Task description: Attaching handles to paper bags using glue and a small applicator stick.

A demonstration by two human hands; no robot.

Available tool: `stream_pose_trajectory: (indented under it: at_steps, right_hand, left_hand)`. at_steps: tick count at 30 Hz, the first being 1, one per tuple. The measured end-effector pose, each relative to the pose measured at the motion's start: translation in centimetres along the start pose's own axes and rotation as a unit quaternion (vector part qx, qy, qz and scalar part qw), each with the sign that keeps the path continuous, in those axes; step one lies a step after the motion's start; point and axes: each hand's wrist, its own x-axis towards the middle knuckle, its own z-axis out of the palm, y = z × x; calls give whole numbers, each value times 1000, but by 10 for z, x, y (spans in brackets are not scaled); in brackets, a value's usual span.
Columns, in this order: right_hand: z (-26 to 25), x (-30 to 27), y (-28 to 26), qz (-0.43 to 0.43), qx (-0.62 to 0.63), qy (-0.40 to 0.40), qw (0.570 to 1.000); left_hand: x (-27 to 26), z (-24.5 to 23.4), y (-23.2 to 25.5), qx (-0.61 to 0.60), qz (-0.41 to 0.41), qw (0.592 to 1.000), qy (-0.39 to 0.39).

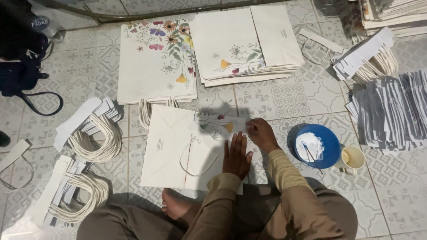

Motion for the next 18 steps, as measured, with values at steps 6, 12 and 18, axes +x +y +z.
stream_pose_trajectory:
  at_steps: [6,12,18]
  right_hand:
    - [12,33,-30,5,-74,-70,995]
    - [19,62,-43,-48,-125,-97,986]
    - [48,95,-27,17,-218,-175,960]
  left_hand:
    - [-1,13,-3,-53,-7,997,-64]
    - [1,7,-1,-46,-15,994,-98]
    - [2,5,-1,-13,1,1000,-16]
